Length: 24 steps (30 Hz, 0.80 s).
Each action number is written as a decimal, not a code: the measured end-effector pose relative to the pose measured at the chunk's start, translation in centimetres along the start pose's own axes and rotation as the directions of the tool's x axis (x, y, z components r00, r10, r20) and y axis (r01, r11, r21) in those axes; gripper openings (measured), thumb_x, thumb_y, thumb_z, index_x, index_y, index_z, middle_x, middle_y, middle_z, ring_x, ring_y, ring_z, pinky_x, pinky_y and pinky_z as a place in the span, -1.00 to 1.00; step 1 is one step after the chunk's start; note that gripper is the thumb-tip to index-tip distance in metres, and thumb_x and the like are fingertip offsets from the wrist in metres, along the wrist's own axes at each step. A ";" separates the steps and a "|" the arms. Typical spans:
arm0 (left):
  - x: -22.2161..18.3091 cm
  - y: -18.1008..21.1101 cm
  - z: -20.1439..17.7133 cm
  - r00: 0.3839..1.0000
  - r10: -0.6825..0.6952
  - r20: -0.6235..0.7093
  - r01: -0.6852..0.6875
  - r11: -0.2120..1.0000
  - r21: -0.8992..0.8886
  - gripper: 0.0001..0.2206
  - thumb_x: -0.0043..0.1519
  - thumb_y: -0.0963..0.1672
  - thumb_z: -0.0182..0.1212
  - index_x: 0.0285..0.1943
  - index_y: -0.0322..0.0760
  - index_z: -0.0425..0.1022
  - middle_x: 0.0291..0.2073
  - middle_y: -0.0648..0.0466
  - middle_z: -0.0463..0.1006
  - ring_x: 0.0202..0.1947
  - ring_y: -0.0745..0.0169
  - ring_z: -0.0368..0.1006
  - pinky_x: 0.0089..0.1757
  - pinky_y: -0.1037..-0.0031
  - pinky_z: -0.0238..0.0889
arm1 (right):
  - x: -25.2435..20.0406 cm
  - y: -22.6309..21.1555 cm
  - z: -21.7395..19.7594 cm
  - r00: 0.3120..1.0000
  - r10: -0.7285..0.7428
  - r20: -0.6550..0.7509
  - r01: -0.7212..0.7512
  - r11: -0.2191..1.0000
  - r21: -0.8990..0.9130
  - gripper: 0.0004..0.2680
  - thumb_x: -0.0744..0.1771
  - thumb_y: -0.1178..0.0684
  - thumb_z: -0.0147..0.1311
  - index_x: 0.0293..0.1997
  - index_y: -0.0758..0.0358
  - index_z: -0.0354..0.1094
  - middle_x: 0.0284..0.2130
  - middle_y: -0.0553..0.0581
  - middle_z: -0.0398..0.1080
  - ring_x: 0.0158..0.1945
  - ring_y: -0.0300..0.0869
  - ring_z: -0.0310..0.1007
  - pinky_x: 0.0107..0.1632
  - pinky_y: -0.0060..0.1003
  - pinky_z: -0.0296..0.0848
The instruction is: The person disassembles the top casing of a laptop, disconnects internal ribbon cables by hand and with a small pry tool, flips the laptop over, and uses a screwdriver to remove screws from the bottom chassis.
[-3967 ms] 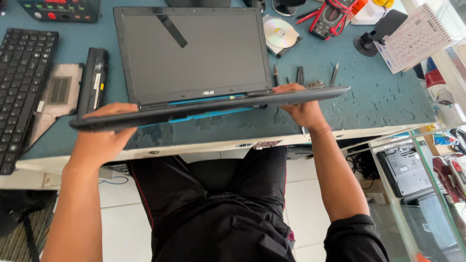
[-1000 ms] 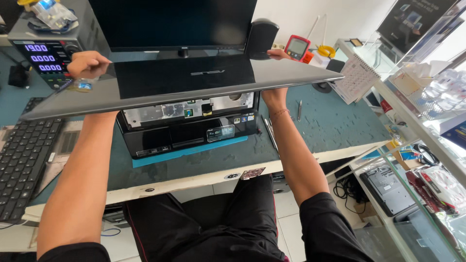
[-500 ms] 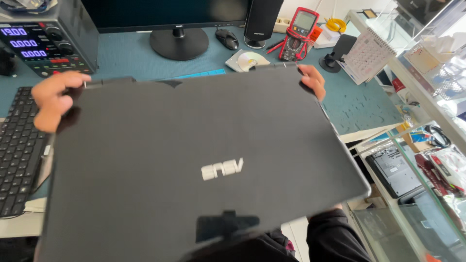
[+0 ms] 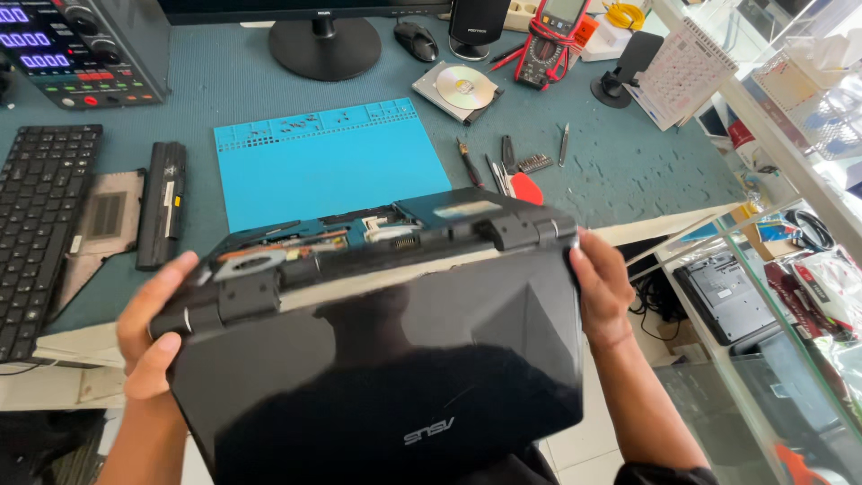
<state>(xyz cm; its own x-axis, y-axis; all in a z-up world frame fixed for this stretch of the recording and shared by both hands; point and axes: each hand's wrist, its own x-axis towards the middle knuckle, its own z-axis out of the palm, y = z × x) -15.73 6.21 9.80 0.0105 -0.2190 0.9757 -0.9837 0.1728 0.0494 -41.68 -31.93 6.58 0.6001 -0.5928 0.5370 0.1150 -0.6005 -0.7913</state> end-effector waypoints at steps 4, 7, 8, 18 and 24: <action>-3.9 0.3 0.9 0.994 -0.071 -0.085 0.058 0.989 -0.138 -0.68 0.33 -0.09 -0.20 0.23 -0.25 -0.02 0.15 -0.49 0.12 0.17 -0.55 0.16 0.16 -0.20 0.19 | -1.4 1.5 -0.5 0.681 -0.719 0.141 0.725 0.633 -0.272 -0.67 0.31 0.41 0.02 0.19 0.36 0.16 -0.13 0.55 0.37 -0.21 0.07 0.48 -0.15 -0.29 0.48; -3.4 2.1 0.7 0.995 -0.080 -0.063 0.092 0.973 0.211 -0.72 0.34 -0.19 -0.13 0.16 -0.50 0.01 -0.06 -0.66 0.29 0.00 -0.67 0.31 0.00 -0.20 0.31 | -3.3 2.4 -1.1 0.727 -0.667 0.161 0.678 0.661 -0.322 -0.72 0.32 0.36 -0.02 0.16 0.44 0.17 -0.42 0.28 0.29 -0.50 -0.07 0.20 -0.37 -0.29 0.35; -3.4 2.7 0.6 0.986 -0.151 -0.064 0.163 0.950 0.266 -0.73 0.37 -0.22 -0.13 0.21 -0.45 0.03 -0.01 -0.63 0.32 -0.05 -0.47 0.25 -0.07 -0.05 0.25 | -3.5 1.5 -1.4 0.793 -0.582 0.180 0.609 0.760 -0.226 -0.73 0.32 0.40 -0.06 0.13 0.35 0.23 -0.29 0.34 0.33 -0.42 -0.08 0.29 -0.31 -0.34 0.35; -10.6 1.5 0.1 0.973 -0.198 -0.122 0.227 0.923 0.311 -0.65 0.22 -0.18 0.13 0.08 -0.38 0.07 -0.08 -0.57 0.36 -0.11 -0.41 0.38 -0.18 0.02 0.33 | -6.4 -1.8 0.0 0.855 0.467 0.227 -0.519 0.787 0.334 -0.65 0.31 0.12 -0.03 0.20 0.50 0.20 -0.39 0.09 0.30 -0.42 -0.31 0.26 -0.23 -0.43 0.49; -10.1 0.3 1.1 0.960 -0.212 -0.181 0.246 0.950 0.193 -0.68 0.28 -0.22 -0.03 0.18 -0.32 0.03 0.02 -0.55 0.24 0.02 -0.45 0.29 -0.05 -0.13 0.32 | -3.5 -5.2 2.5 0.820 0.548 0.166 -0.573 0.785 0.237 -0.67 0.29 0.20 -0.02 0.17 0.54 0.24 -0.19 0.26 0.43 -0.19 -0.21 0.35 -0.11 -0.43 0.32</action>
<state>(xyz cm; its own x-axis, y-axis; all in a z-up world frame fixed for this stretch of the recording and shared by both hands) -16.36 7.46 -0.26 0.2515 -0.0734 0.9651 -0.9663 -0.0751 0.2461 -42.35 -25.40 8.04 0.6866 -0.7258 -0.0421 -0.0655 -0.0042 -0.9978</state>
